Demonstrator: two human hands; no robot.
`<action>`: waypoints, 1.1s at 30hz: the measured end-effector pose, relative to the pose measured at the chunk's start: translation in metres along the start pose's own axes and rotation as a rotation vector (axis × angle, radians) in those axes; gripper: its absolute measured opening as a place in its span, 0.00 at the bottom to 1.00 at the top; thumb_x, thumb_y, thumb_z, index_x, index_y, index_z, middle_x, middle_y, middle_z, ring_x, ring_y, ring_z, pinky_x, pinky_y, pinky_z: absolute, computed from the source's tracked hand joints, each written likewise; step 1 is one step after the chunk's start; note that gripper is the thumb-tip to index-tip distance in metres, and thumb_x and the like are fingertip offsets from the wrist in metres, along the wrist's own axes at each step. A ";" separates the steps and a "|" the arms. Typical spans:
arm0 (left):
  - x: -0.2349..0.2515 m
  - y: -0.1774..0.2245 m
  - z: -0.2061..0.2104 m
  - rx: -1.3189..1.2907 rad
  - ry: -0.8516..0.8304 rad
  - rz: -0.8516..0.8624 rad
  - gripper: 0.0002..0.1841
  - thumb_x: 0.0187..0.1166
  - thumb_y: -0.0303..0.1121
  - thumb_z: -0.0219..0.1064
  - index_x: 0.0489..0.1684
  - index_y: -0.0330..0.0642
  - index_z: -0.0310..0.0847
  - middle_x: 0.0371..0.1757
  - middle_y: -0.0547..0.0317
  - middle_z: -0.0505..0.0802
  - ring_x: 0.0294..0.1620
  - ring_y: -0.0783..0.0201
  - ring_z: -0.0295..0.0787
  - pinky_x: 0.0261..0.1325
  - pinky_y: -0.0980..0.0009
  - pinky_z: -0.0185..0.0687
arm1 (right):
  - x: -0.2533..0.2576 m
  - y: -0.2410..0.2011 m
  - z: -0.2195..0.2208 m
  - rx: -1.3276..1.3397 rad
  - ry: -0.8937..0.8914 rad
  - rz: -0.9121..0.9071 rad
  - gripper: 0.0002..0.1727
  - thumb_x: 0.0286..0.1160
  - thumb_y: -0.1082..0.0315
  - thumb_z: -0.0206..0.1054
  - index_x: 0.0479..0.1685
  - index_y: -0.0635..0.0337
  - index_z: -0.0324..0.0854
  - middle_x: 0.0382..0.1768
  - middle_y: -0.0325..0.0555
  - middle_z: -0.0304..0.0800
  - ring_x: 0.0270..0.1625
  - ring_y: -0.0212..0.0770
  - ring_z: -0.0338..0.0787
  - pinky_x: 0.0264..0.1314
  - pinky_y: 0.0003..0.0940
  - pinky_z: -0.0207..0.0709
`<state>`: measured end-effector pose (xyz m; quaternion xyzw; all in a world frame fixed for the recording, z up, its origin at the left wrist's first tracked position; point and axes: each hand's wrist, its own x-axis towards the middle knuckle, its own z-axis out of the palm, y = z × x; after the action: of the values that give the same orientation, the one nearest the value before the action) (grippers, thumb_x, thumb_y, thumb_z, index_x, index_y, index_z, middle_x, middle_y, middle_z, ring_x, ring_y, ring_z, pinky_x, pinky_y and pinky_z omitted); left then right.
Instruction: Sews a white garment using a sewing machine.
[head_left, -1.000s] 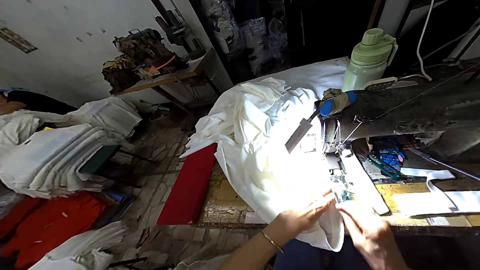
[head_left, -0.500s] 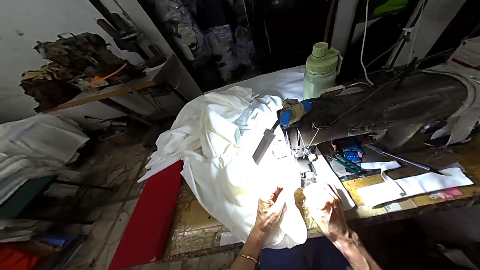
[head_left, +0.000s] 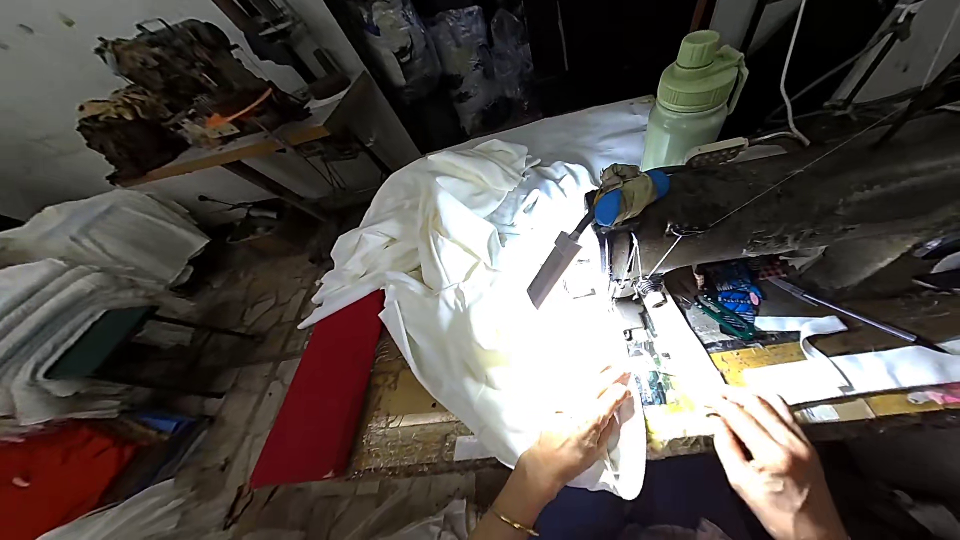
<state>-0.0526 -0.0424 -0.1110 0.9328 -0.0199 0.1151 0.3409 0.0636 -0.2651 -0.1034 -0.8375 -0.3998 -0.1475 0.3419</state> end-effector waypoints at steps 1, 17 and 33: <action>-0.001 0.000 0.002 0.020 0.012 -0.001 0.18 0.84 0.24 0.54 0.64 0.35 0.86 0.74 0.51 0.87 0.81 0.56 0.78 0.83 0.61 0.71 | 0.003 0.007 -0.003 -0.022 -0.024 -0.008 0.16 0.73 0.66 0.59 0.39 0.60 0.94 0.46 0.52 0.95 0.54 0.52 0.92 0.62 0.44 0.83; -0.003 0.002 0.000 0.060 0.038 0.038 0.16 0.82 0.24 0.58 0.60 0.39 0.91 0.71 0.53 0.90 0.80 0.55 0.79 0.85 0.61 0.69 | 0.048 0.033 0.007 -0.042 -0.096 -0.064 0.13 0.74 0.72 0.59 0.43 0.70 0.88 0.45 0.60 0.90 0.51 0.61 0.90 0.56 0.58 0.82; 0.013 0.070 -0.038 -0.693 0.514 -0.109 0.18 0.75 0.25 0.71 0.58 0.28 0.73 0.33 0.65 0.90 0.36 0.80 0.87 0.46 0.79 0.86 | 0.037 -0.071 -0.009 1.330 -0.287 0.400 0.26 0.66 0.71 0.76 0.58 0.46 0.67 0.43 0.19 0.91 0.44 0.23 0.93 0.49 0.25 0.89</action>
<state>-0.0552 -0.0711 -0.0361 0.7040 0.0775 0.3121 0.6332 0.0327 -0.2187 -0.0448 -0.5197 -0.2848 0.3053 0.7454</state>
